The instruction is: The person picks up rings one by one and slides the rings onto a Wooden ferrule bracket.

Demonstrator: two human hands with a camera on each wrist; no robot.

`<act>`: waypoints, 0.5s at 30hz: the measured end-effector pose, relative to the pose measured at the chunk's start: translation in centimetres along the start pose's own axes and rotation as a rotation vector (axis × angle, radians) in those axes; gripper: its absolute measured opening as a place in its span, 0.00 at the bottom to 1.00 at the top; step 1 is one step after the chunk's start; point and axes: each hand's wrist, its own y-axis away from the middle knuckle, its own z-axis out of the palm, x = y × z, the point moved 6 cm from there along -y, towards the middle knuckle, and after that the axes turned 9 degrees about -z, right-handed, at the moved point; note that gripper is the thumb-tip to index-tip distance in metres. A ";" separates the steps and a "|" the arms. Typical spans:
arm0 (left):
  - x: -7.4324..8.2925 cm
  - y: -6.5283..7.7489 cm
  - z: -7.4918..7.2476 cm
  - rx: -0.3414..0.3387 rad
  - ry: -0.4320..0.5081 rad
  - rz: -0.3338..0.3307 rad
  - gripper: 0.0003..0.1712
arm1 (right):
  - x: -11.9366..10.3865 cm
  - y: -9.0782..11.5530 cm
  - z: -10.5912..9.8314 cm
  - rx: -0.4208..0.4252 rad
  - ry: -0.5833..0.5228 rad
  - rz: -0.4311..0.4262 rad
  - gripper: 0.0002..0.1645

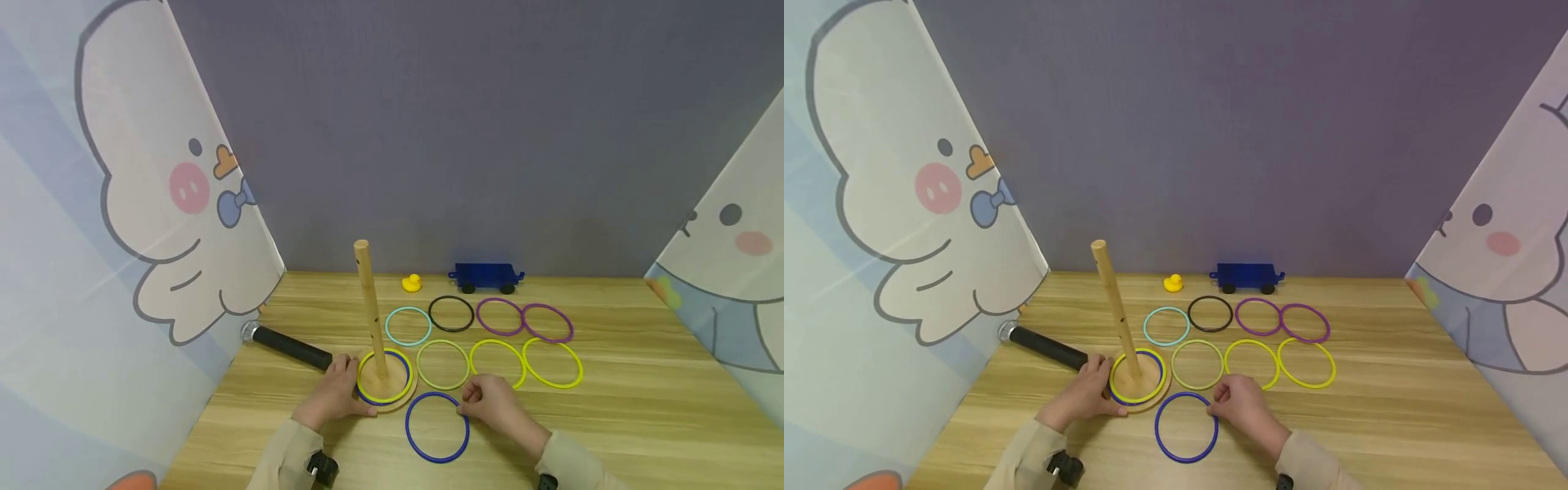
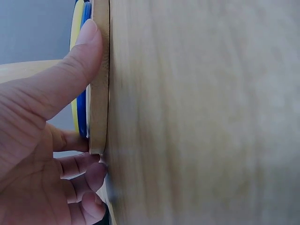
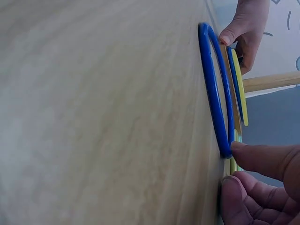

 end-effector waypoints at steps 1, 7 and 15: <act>0.0 0.0 0.0 -0.001 -0.002 0.001 0.61 | 0.0 0.1 0.0 -0.004 0.007 -0.008 0.14; 0.2 0.0 -0.2 -0.004 -0.003 0.003 0.62 | -0.4 0.3 -0.2 0.006 0.070 -0.039 0.12; 0.4 0.0 -0.4 -0.010 -0.004 -0.005 0.61 | -0.4 0.5 -0.4 -0.008 0.141 -0.001 0.10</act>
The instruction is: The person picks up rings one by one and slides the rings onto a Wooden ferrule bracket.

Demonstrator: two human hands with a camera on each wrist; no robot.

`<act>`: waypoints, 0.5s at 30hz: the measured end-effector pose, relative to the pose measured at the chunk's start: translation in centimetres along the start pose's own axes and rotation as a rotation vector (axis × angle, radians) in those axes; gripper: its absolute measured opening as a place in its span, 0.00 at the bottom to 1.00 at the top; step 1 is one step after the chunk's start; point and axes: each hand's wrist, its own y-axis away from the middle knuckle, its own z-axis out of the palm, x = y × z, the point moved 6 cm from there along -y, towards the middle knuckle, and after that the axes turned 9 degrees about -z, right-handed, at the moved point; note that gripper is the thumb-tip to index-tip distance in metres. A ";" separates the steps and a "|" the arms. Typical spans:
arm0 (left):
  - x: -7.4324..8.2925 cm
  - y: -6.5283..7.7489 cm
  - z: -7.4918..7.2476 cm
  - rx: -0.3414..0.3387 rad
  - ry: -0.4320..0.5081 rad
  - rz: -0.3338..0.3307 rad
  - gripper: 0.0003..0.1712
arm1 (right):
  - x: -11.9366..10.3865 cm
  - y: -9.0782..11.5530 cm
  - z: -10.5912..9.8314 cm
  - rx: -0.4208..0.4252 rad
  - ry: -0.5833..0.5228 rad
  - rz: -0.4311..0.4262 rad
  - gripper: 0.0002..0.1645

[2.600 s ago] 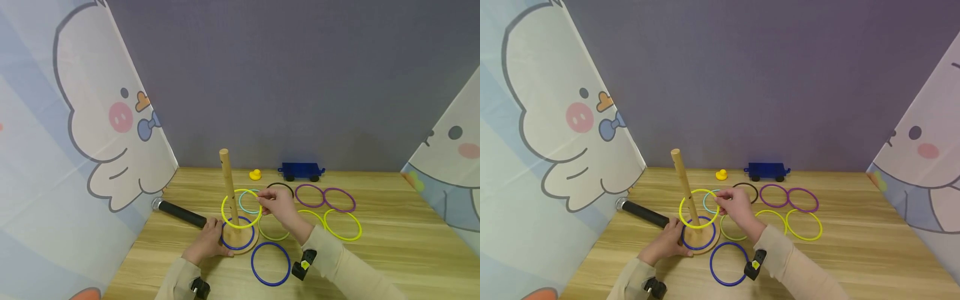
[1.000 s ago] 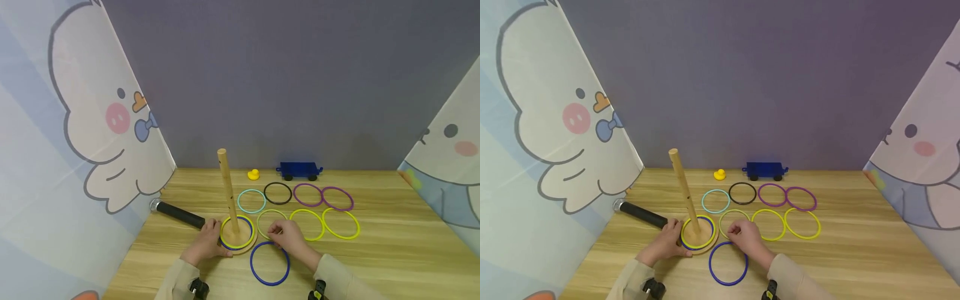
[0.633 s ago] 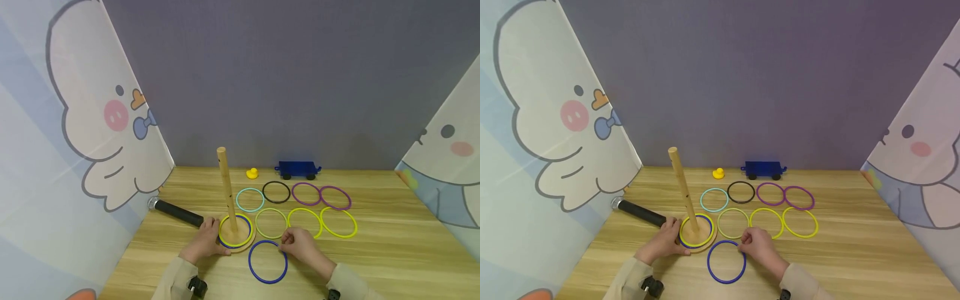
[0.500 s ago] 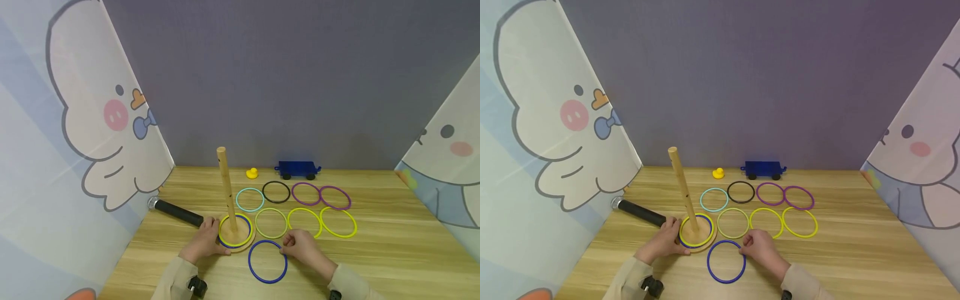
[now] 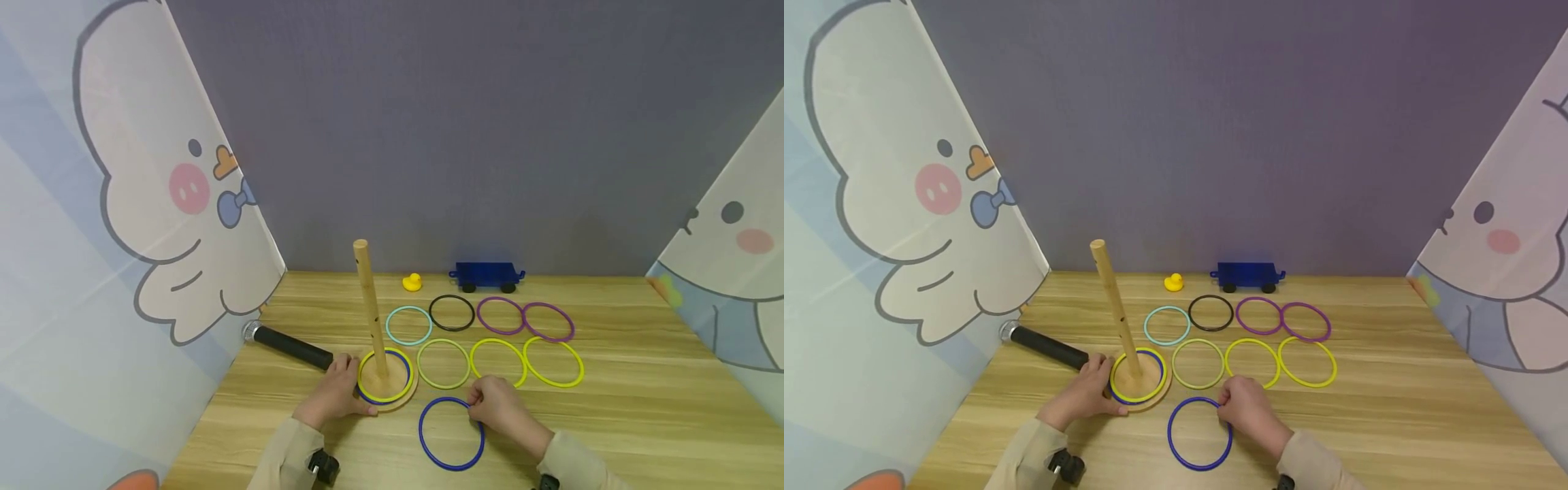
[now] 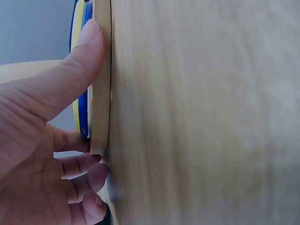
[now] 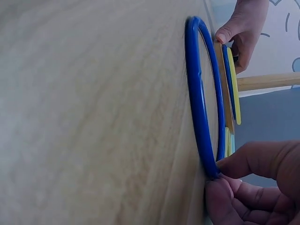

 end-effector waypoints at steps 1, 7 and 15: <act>0.1 0.0 0.0 -0.001 0.002 0.001 0.61 | 0.0 0.0 0.0 -0.003 0.004 -0.002 0.10; 0.2 0.0 -0.1 -0.006 0.002 0.004 0.60 | 0.2 0.0 0.0 -0.042 -0.075 -0.029 0.08; 0.0 0.1 0.0 -0.012 0.008 -0.005 0.62 | 0.5 -0.3 0.3 -0.118 -0.433 -0.039 0.02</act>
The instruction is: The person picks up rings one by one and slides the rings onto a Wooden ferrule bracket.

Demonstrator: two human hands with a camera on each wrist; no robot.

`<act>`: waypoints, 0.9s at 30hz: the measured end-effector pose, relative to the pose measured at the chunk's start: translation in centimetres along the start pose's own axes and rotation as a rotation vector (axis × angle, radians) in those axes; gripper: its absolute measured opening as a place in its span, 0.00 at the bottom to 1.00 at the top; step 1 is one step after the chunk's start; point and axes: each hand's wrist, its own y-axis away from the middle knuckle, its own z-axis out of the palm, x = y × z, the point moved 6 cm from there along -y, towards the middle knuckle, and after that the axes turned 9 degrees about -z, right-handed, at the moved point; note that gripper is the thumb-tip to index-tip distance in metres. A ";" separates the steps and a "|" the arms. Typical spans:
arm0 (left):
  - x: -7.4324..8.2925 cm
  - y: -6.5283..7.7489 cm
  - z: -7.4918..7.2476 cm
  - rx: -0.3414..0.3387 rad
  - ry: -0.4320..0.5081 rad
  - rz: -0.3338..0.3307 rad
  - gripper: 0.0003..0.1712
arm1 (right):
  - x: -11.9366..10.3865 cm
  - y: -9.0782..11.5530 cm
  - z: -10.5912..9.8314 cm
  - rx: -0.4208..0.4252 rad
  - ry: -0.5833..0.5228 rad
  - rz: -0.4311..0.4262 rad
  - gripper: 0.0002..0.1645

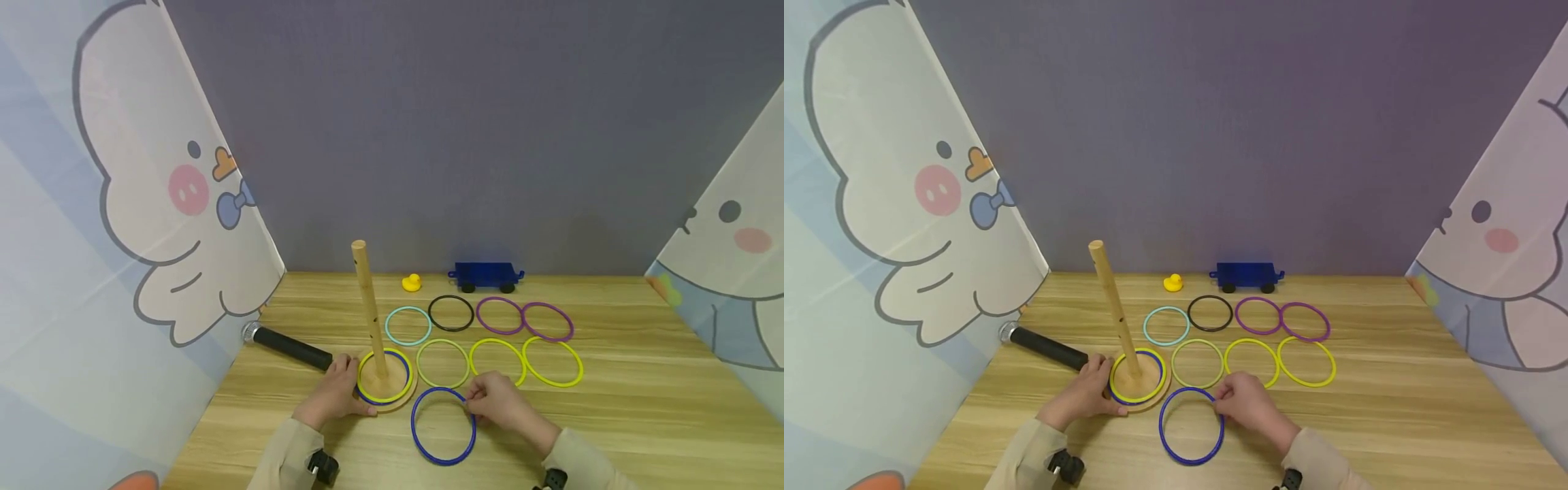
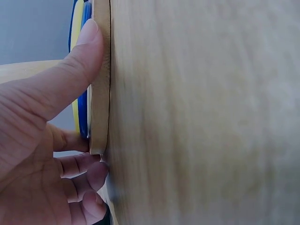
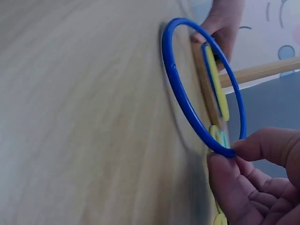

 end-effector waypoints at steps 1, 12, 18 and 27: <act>0.0 0.0 0.0 0.001 0.003 0.001 0.61 | -0.1 -0.1 0.0 -0.001 -0.038 -0.002 0.03; 0.3 0.1 -0.2 0.004 -0.005 -0.002 0.61 | -3.3 -1.3 -1.1 0.040 -0.367 0.052 0.14; 0.2 0.1 -0.1 0.002 -0.014 0.002 0.60 | -5.1 -2.2 -1.6 0.047 -0.412 0.032 0.16; -0.1 0.0 0.3 -0.004 -0.027 0.009 0.62 | -9.1 -3.3 -2.7 0.056 -0.452 -0.021 0.15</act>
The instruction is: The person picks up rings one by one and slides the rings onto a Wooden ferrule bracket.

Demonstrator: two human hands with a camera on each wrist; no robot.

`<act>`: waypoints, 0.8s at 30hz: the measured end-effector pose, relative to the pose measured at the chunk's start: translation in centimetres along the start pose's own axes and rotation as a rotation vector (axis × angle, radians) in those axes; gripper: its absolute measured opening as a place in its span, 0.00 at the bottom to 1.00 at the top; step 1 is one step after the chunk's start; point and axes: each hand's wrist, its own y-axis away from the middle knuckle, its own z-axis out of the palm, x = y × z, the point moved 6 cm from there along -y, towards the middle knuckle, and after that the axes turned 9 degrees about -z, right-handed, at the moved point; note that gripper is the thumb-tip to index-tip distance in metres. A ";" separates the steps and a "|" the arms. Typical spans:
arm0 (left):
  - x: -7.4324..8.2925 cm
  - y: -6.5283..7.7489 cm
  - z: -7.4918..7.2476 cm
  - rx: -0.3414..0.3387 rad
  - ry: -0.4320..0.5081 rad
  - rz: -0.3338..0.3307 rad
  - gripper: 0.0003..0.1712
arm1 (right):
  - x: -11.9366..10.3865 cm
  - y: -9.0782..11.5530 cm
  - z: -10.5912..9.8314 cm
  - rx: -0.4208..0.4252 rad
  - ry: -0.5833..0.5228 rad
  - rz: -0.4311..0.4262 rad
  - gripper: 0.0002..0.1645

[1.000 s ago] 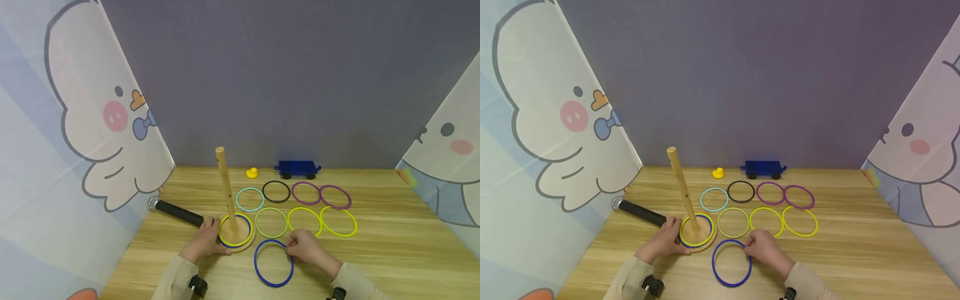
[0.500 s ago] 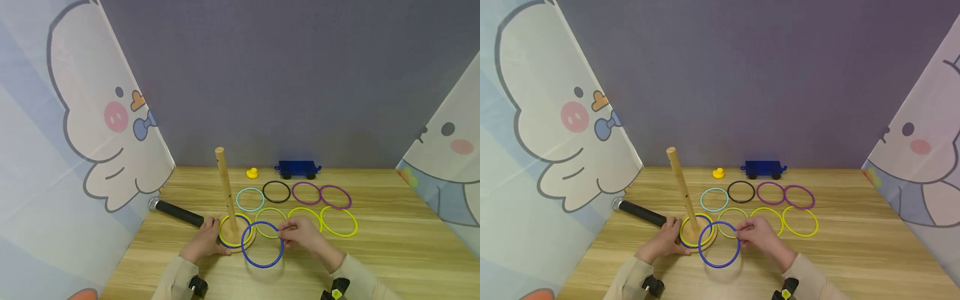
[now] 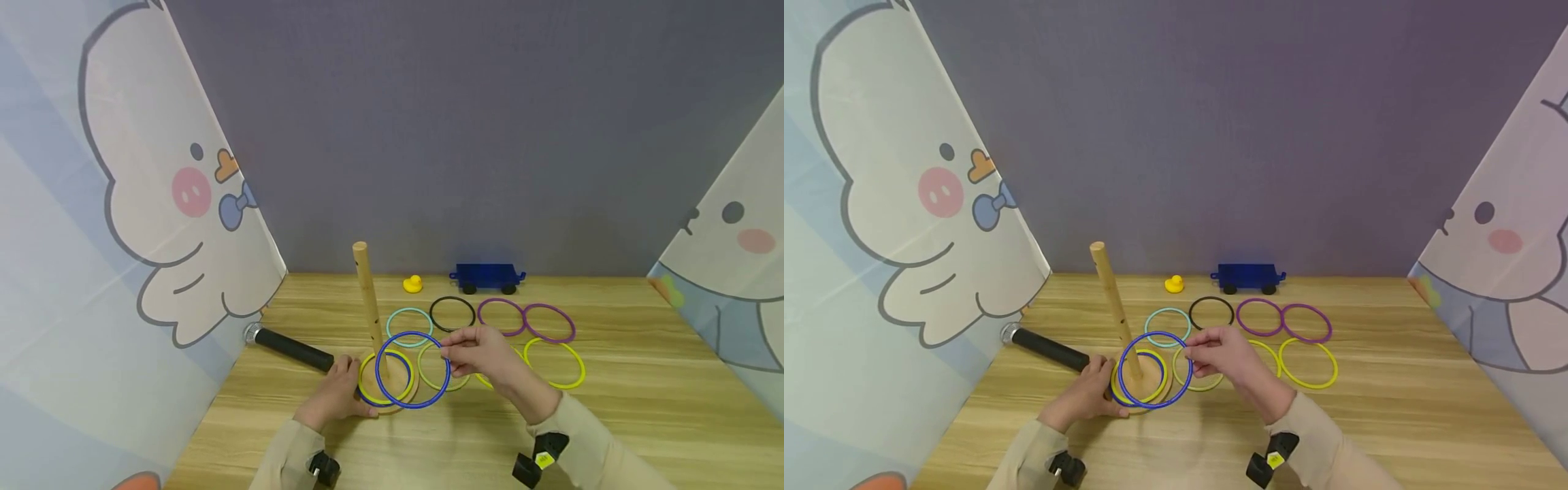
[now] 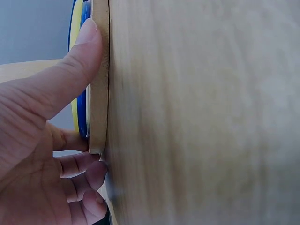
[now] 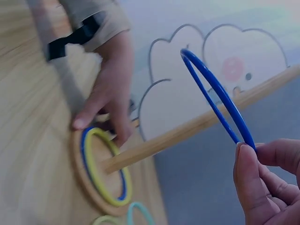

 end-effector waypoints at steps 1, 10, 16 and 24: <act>0.0 0.0 0.0 -0.001 0.002 0.002 0.62 | -0.6 -0.1 0.1 0.000 0.001 -0.011 0.15; -0.1 -0.1 0.0 0.007 0.007 0.014 0.62 | -5.2 -1.3 0.6 0.025 -0.019 -0.106 0.17; 0.0 0.0 -0.2 0.014 0.012 0.024 0.62 | -8.8 -1.9 1.0 0.069 -0.035 -0.169 0.15; 0.1 0.1 -0.3 0.011 0.035 0.016 0.60 | -13.1 -2.9 1.8 0.133 -0.078 -0.246 0.16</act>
